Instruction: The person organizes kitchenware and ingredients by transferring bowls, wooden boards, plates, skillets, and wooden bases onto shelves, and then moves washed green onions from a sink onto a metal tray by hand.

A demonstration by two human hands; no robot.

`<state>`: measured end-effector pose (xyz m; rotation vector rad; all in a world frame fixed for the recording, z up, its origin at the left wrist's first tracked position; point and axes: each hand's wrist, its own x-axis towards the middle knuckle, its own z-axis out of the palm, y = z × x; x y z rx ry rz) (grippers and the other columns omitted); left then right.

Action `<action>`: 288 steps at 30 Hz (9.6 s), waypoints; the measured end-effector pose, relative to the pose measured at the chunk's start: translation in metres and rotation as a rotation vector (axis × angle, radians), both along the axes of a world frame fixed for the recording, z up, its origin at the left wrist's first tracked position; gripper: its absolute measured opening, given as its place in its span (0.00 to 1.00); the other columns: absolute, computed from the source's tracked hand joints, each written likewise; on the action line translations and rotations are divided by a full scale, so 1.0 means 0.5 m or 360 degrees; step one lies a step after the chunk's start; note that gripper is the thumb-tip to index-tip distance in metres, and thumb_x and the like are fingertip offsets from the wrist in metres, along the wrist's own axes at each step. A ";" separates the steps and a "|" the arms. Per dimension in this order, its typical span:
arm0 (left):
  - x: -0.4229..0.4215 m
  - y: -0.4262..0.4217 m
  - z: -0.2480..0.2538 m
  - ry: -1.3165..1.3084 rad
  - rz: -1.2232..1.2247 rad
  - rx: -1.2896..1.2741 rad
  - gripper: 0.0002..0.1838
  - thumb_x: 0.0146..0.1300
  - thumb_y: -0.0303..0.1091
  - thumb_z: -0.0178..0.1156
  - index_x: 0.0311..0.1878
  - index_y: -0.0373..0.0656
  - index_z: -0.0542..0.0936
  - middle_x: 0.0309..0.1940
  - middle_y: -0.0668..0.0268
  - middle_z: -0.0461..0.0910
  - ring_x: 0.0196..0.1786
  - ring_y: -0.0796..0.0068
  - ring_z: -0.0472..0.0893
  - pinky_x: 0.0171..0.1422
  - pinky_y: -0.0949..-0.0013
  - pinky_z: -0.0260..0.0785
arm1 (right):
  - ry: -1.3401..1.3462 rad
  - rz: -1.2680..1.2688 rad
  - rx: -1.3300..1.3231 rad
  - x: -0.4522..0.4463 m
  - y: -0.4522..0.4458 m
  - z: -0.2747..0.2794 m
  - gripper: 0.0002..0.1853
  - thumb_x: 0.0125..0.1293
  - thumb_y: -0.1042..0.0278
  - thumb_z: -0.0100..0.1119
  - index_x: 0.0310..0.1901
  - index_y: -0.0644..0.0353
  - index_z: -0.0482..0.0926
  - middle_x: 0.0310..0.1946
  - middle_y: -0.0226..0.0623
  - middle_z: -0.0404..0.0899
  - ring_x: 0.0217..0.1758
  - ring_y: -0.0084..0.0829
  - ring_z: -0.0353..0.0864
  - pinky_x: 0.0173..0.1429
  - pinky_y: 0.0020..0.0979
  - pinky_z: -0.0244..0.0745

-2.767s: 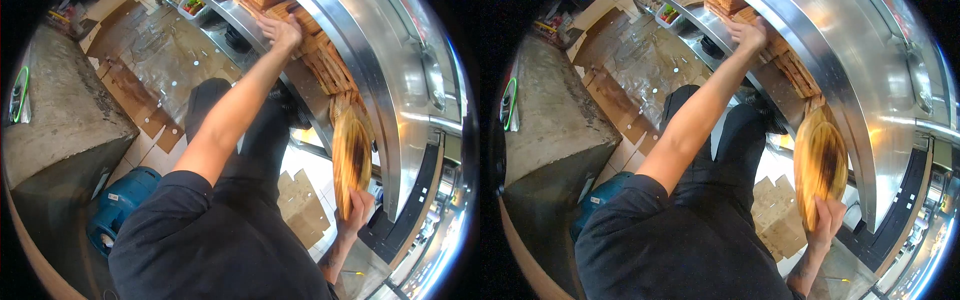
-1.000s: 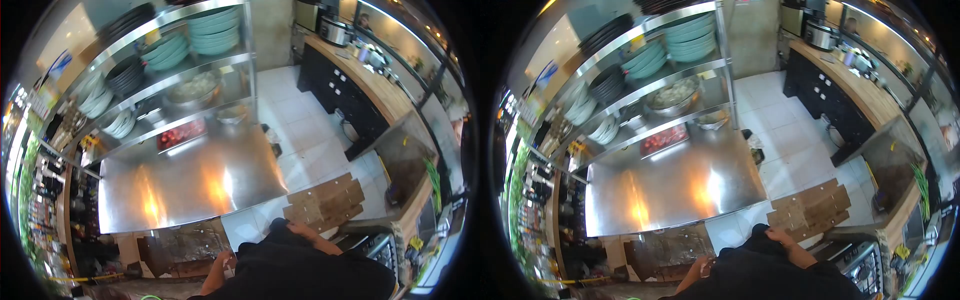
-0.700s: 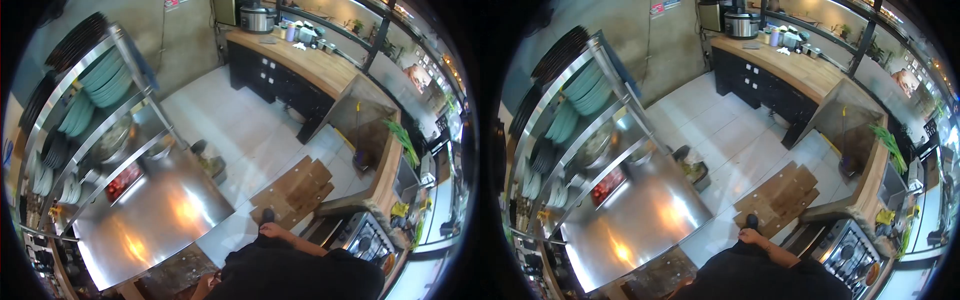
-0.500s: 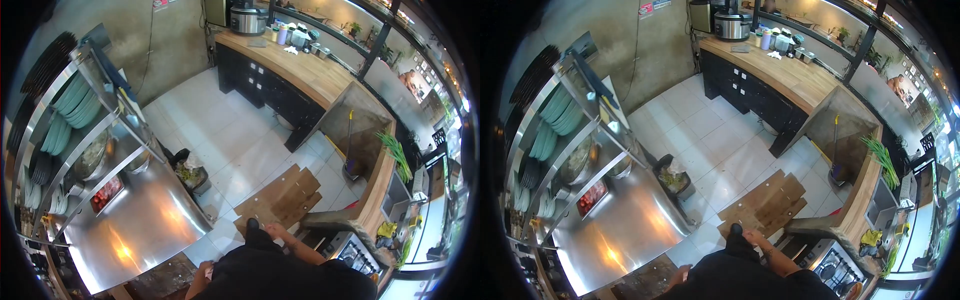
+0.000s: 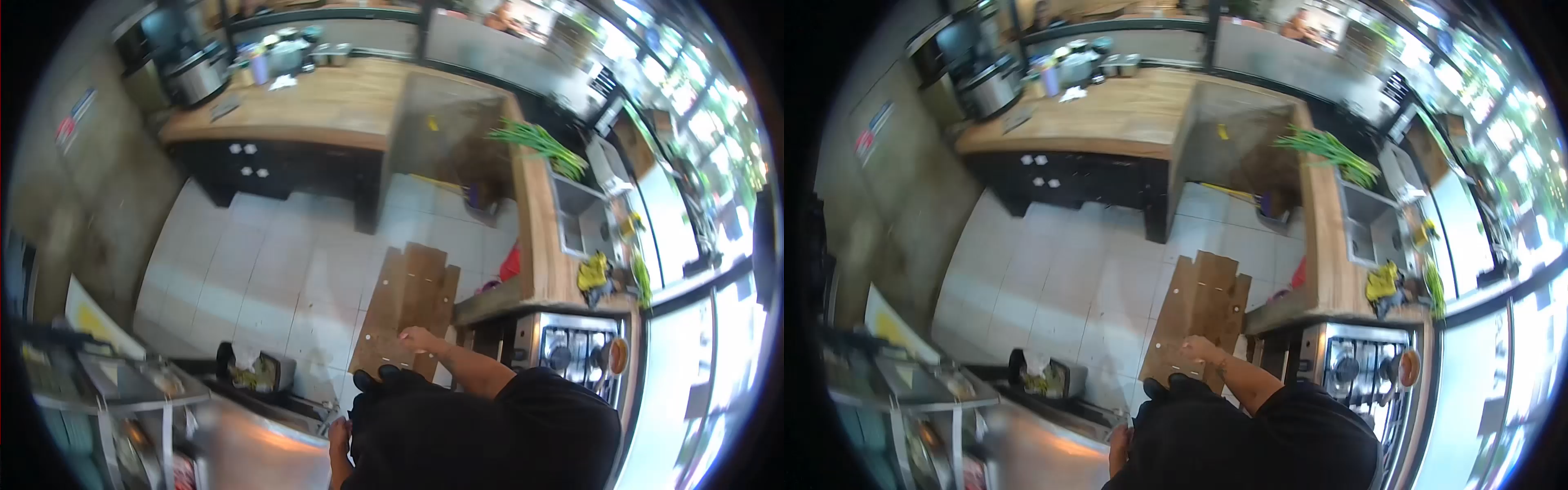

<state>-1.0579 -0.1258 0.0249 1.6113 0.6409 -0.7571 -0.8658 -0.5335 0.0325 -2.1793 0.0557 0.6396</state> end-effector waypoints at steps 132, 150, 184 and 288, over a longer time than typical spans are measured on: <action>1.529 -2.703 0.435 -0.0141 -0.3232 -0.0212 0.17 0.60 0.33 0.70 0.47 0.30 0.84 0.35 0.57 0.88 0.33 0.66 0.89 0.37 0.61 0.84 | -0.1092 -0.3729 0.1273 0.660 -1.291 0.475 0.26 0.72 0.53 0.64 0.63 0.64 0.78 0.53 0.37 0.82 0.54 0.28 0.81 0.52 0.28 0.75; 1.468 -2.428 0.615 -0.1755 -0.3314 -0.0082 0.34 0.50 0.40 0.75 0.59 0.32 0.79 0.51 0.41 0.84 0.51 0.47 0.85 0.57 0.55 0.78 | -0.1015 -0.3098 0.1829 0.833 -1.640 0.479 0.33 0.70 0.41 0.63 0.63 0.63 0.76 0.50 0.38 0.81 0.49 0.29 0.80 0.58 0.36 0.76; 1.420 -2.521 0.893 -0.2112 -0.2805 -0.1415 0.19 0.79 0.42 0.52 0.53 0.35 0.83 0.26 0.60 0.79 0.31 0.74 0.81 0.41 0.67 0.74 | -0.2386 -0.2916 0.1961 0.824 -1.592 0.705 0.15 0.71 0.63 0.65 0.54 0.62 0.79 0.40 0.34 0.85 0.36 0.27 0.86 0.41 0.32 0.84; 1.553 -2.260 2.183 -0.4084 -0.0034 0.0342 0.42 0.65 0.30 0.68 0.80 0.45 0.60 0.80 0.50 0.56 0.82 0.51 0.57 0.85 0.49 0.49 | -0.3410 -0.2919 0.0579 0.611 -1.117 0.945 0.26 0.67 0.76 0.66 0.62 0.61 0.64 0.40 0.35 0.75 0.47 0.32 0.81 0.60 0.38 0.77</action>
